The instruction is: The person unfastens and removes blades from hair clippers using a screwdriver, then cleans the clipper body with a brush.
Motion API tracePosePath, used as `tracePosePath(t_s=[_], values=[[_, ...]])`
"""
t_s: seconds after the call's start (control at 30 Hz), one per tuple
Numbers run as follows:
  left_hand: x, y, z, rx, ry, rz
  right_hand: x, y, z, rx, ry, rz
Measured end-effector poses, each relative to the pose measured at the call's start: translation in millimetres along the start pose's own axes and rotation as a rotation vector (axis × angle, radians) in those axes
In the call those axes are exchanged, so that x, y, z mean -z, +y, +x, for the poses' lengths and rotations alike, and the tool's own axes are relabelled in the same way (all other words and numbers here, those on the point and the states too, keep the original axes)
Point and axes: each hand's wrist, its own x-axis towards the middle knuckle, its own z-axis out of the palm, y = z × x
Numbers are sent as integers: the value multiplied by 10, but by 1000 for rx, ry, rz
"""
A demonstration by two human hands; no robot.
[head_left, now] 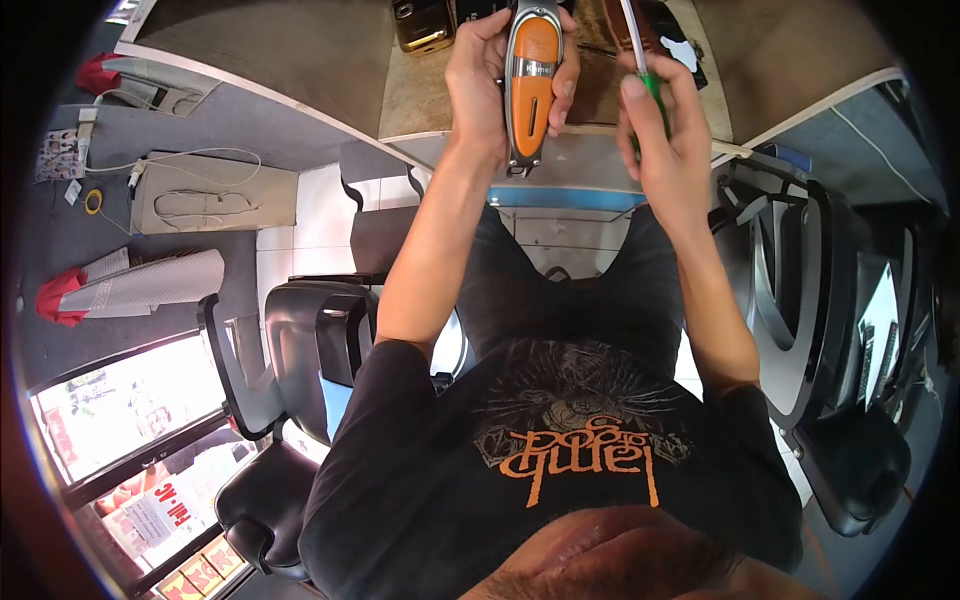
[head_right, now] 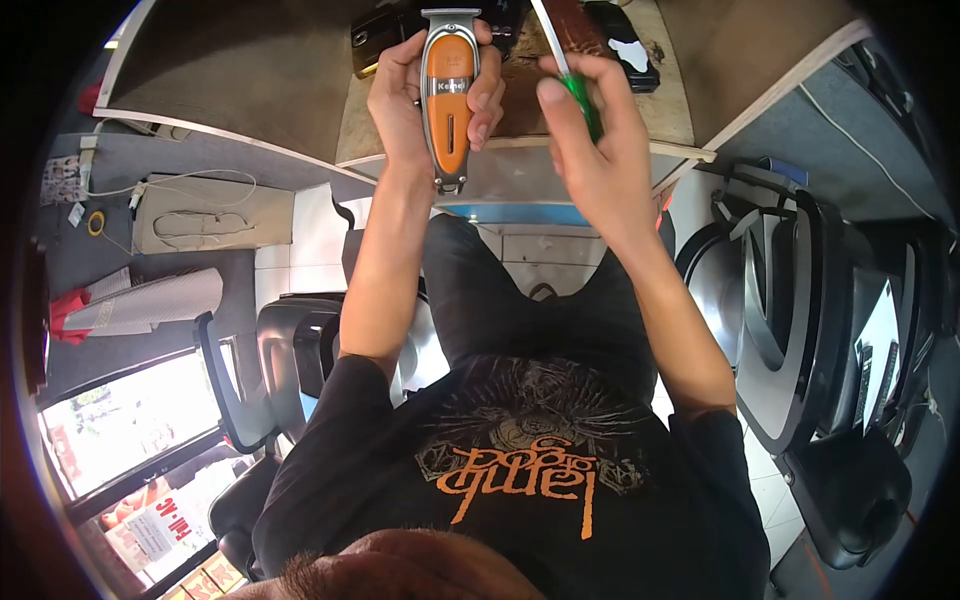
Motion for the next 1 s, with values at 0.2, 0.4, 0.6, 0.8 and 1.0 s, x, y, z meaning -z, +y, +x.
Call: tracePosePath(t_s=[0.2, 0.4, 0.6, 0.8, 1.0], values=[[41, -39, -22, -53, 99, 33, -208, -67, 157, 187, -109, 22], [139, -25, 42, -41, 104, 25, -174, 242, 516, 338, 6, -396], [260, -40, 73, -69, 142, -17, -187, 261, 506, 157, -28, -399], [224, -42, 52, -92, 185, -2, -191, 314, 506, 216, -9, -435], [136, -38, 64, -63, 291, -69, -239, 19, 416, 167, -39, -568]])
